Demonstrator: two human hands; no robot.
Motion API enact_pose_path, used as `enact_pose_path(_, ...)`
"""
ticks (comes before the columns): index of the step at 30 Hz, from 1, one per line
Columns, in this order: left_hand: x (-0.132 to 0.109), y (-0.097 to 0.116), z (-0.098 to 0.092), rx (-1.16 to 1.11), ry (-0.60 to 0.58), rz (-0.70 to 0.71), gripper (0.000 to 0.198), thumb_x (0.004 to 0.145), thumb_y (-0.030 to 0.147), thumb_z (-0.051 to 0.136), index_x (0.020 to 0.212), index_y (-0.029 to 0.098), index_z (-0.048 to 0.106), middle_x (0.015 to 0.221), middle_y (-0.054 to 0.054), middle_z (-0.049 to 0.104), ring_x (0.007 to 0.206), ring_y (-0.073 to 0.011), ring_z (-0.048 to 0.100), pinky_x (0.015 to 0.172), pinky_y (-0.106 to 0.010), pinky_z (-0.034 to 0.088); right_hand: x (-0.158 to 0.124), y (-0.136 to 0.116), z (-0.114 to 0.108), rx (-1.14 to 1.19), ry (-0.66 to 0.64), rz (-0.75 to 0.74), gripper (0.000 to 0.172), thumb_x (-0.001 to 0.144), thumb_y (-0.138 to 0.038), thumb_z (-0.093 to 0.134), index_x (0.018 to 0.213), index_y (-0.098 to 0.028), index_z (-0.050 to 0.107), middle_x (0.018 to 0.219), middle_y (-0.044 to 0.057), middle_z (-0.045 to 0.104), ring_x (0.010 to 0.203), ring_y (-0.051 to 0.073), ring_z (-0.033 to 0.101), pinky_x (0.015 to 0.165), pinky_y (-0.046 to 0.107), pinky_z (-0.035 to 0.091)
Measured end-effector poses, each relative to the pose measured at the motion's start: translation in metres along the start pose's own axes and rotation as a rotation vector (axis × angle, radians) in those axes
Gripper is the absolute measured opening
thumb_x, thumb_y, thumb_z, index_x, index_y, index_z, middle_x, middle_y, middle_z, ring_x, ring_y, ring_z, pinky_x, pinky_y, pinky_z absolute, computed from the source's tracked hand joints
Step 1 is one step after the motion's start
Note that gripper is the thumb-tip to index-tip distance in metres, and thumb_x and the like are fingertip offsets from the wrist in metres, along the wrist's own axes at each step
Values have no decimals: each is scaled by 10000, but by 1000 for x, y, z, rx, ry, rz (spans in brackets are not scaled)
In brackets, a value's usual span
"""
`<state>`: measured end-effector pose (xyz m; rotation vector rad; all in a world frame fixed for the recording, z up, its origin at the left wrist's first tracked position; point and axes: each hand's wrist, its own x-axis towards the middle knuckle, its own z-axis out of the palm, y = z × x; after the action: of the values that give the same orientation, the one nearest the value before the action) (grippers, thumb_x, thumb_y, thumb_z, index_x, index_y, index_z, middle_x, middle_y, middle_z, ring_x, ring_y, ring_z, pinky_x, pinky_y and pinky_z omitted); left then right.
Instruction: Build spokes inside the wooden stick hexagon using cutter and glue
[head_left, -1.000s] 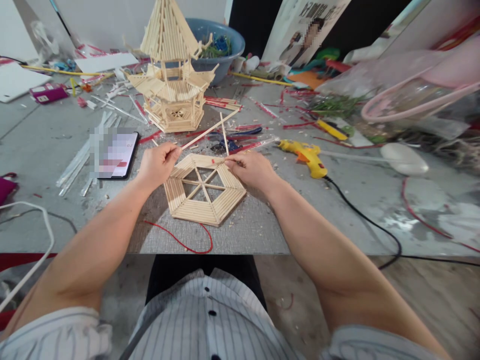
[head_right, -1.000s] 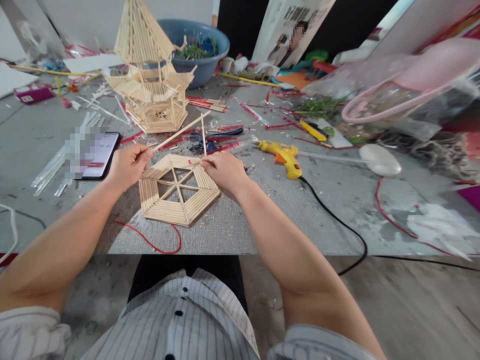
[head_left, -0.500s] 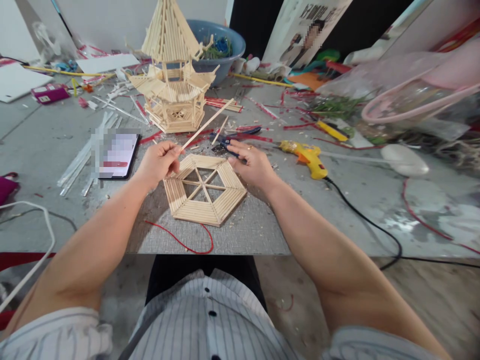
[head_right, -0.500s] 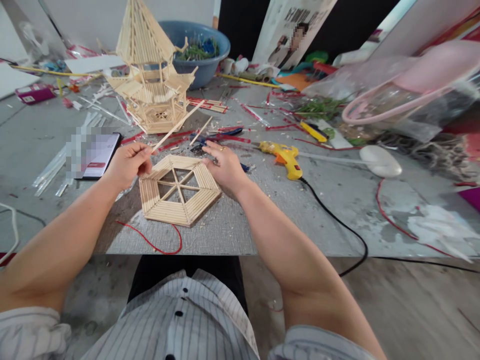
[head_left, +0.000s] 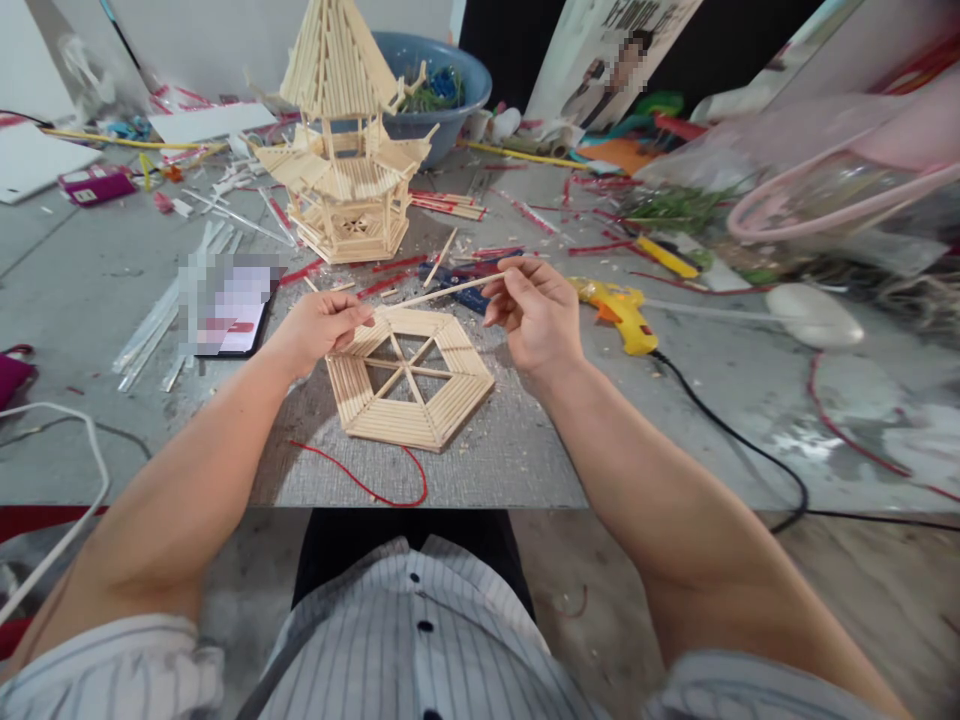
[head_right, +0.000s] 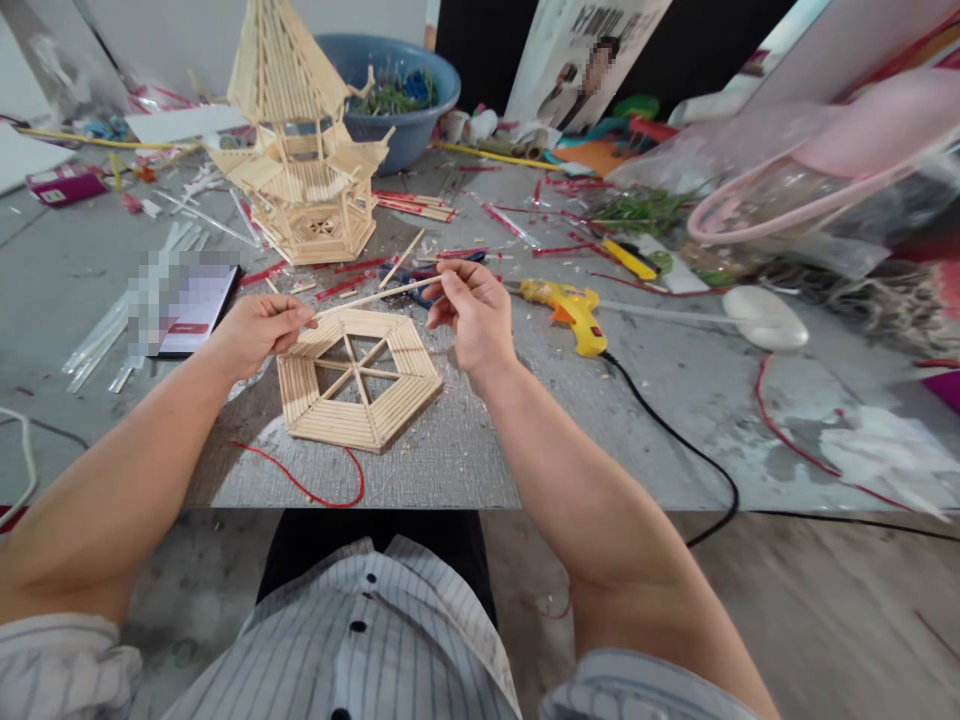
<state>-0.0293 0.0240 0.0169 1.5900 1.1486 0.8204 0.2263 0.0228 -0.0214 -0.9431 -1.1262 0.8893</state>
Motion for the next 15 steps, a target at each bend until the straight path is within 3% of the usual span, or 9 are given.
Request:
enact_pose_path(4, 1, -2, -2, 2, 34, 11, 210, 757, 381, 631, 676, 187, 614, 385, 64, 388, 367, -56, 267, 432, -250, 181, 3, 6, -4, -41, -5, 0, 329, 763, -540, 625, 912, -260, 538, 754, -22, 641, 511, 99, 534, 483, 271, 453)
enact_pose_path(10, -6, 9, 5, 182, -281, -13, 159, 698, 324, 687, 618, 186, 685, 466, 26, 531, 424, -63, 374, 452, -238, 258, 5, 7, -10, -91, -21, 10, 339, 775, -570, 587, 920, -266, 556, 731, -17, 602, 544, 117, 531, 496, 285, 429)
enact_pose_path(15, -13, 17, 14, 327, -340, 46, 98, 696, 285, 703, 641, 205, 718, 587, 28, 635, 559, -91, 519, 571, -242, 379, 6, 4, -14, -35, -16, 44, 298, 762, -553, 609, 834, -268, 562, 605, -33, 514, 486, 121, 466, 467, 296, 385)
